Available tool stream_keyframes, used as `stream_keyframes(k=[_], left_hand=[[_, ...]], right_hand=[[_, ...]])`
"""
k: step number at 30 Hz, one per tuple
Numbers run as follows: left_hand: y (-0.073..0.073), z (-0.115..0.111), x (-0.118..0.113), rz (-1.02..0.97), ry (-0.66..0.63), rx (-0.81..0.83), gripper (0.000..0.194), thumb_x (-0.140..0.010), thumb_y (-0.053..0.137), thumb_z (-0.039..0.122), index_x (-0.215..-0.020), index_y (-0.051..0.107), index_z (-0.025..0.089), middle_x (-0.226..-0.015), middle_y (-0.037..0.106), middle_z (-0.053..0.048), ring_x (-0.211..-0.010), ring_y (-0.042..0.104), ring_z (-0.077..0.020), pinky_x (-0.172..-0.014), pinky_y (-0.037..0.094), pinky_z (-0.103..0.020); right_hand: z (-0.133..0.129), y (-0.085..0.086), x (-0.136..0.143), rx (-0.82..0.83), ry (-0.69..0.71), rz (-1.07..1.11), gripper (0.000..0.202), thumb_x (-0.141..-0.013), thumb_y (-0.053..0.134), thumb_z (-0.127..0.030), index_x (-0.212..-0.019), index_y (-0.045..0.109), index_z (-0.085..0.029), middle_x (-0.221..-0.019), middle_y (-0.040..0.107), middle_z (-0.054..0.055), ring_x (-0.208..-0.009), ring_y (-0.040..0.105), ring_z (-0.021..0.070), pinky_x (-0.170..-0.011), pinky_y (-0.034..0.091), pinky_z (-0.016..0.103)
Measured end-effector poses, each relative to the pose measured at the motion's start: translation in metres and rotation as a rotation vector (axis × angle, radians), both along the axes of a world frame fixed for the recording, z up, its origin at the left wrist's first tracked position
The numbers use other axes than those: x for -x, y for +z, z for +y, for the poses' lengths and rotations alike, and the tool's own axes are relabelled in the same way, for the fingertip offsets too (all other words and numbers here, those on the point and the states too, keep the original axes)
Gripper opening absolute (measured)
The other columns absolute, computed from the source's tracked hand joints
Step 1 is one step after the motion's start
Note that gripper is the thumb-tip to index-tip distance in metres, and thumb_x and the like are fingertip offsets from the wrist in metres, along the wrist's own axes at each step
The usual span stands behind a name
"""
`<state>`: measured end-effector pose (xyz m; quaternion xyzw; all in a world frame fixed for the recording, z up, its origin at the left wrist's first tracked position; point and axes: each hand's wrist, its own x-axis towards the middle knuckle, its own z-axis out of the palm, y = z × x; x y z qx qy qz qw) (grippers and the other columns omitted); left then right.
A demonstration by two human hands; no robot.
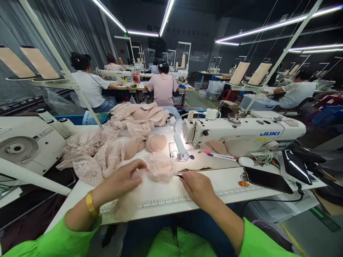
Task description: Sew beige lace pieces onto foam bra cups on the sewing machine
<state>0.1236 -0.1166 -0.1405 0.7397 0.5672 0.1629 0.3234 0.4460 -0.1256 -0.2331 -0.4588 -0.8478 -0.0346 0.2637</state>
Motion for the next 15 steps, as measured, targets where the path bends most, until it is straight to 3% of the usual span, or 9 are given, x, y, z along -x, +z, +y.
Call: stream_keyframes(k=[3, 5, 8, 10, 12, 14, 15], left_hand=[[0.018, 0.007, 0.037, 0.395, 0.315, -0.523, 0.045, -0.088, 0.057, 0.044, -0.126, 0.060, 0.021, -0.142, 0.062, -0.017, -0.131, 0.054, -0.0447, -0.105, 0.042, -0.064], [0.012, 0.008, 0.035, 0.459, 0.260, -0.660, 0.053, -0.089, 0.062, 0.048, -0.134, 0.057, 0.022, -0.153, 0.054, -0.016, -0.140, 0.048, -0.0442, -0.113, 0.036, -0.065], [-0.017, 0.007, -0.006, 0.332, -0.124, -0.525, 0.046, -0.091, 0.064, 0.038, -0.135, 0.058, 0.025, -0.155, 0.053, -0.014, -0.141, 0.049, -0.0374, -0.115, 0.038, -0.056], [-0.036, 0.006, -0.042, 0.268, -0.273, -0.443, 0.020, -0.094, 0.055, 0.026, -0.110, 0.067, 0.023, -0.134, 0.068, -0.015, -0.125, 0.061, -0.0364, -0.108, 0.042, -0.055], [-0.043, 0.004, -0.069, 0.153, -0.330, -0.372, 0.020, -0.099, 0.046, 0.024, -0.093, 0.065, 0.021, -0.104, 0.074, -0.012, -0.099, 0.067, -0.0306, -0.094, 0.047, -0.049], [-0.040, 0.001, -0.082, -0.059, -0.286, -0.284, 0.023, -0.103, 0.044, 0.032, -0.092, 0.062, 0.022, -0.089, 0.069, -0.007, -0.084, 0.063, -0.0244, -0.081, 0.048, -0.040], [-0.035, 0.000, -0.084, -0.200, -0.232, -0.227, 0.023, -0.104, 0.047, 0.038, -0.094, 0.061, 0.023, -0.087, 0.066, -0.004, -0.080, 0.061, -0.0222, -0.075, 0.048, -0.035]], right_hand=[[0.004, -0.004, -0.041, 0.040, -0.122, -0.071, 0.019, -0.106, 0.050, -0.029, -0.095, 0.064, -0.021, -0.082, 0.070, 0.006, -0.073, 0.062, 0.0229, -0.065, 0.039, 0.034], [0.006, -0.004, -0.057, 0.012, -0.178, -0.103, 0.017, -0.104, 0.056, -0.033, -0.110, 0.066, -0.020, -0.097, 0.072, 0.011, -0.088, 0.064, 0.0293, -0.075, 0.045, 0.039], [0.006, 0.004, -0.054, 0.010, -0.139, -0.012, 0.032, -0.100, 0.065, -0.034, -0.130, 0.062, -0.021, -0.122, 0.069, 0.016, -0.111, 0.061, 0.0358, -0.090, 0.048, 0.048], [0.003, 0.011, -0.039, 0.072, -0.015, 0.102, 0.042, -0.099, 0.068, -0.034, -0.138, 0.057, -0.023, -0.133, 0.065, 0.016, -0.122, 0.057, 0.0348, -0.100, 0.048, 0.051], [0.000, 0.017, -0.022, 0.153, 0.113, 0.217, 0.058, -0.096, 0.074, -0.036, -0.147, 0.049, -0.026, -0.146, 0.058, 0.014, -0.134, 0.051, 0.0338, -0.112, 0.042, 0.053], [-0.001, 0.020, -0.009, 0.266, 0.184, 0.358, 0.068, -0.092, 0.078, -0.040, -0.151, 0.045, -0.027, -0.151, 0.055, 0.012, -0.140, 0.047, 0.0326, -0.118, 0.038, 0.052], [-0.001, 0.021, -0.004, 0.348, 0.192, 0.455, 0.064, -0.092, 0.078, -0.042, -0.147, 0.048, -0.026, -0.147, 0.058, 0.011, -0.136, 0.050, 0.0313, -0.116, 0.040, 0.050]])
